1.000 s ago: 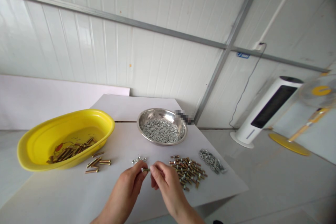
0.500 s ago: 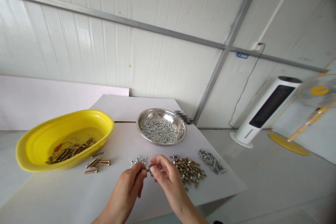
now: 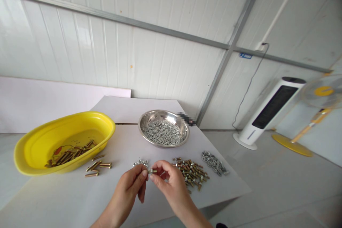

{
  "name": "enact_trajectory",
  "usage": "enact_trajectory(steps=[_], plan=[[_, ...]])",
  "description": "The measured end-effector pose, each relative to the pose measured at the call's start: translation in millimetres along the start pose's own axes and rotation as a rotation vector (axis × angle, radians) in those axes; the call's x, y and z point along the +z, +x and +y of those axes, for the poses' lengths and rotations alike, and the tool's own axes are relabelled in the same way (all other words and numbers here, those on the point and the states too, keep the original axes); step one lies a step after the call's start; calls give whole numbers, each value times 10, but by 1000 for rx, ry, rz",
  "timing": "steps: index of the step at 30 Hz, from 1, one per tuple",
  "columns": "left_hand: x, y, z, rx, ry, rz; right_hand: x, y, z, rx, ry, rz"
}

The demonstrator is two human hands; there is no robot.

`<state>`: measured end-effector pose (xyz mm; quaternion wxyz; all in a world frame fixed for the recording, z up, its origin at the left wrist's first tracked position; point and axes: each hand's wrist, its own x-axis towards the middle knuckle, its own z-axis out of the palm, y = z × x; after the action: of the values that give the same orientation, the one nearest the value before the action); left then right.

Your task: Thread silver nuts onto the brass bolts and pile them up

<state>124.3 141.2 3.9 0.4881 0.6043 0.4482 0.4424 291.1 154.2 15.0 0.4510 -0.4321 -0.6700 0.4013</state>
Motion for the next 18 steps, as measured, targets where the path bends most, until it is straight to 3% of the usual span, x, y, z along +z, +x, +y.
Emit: enact_trajectory(steps=[6,12,18], plan=[[22,-34,85,46,60,-61,74,-77,-1,78,68,-80],[51,-52,49,40,58,-71,99,-29,62,311,235,-78],[31,-24,33,28,90,-28,-35,-2,43,159,251,23]])
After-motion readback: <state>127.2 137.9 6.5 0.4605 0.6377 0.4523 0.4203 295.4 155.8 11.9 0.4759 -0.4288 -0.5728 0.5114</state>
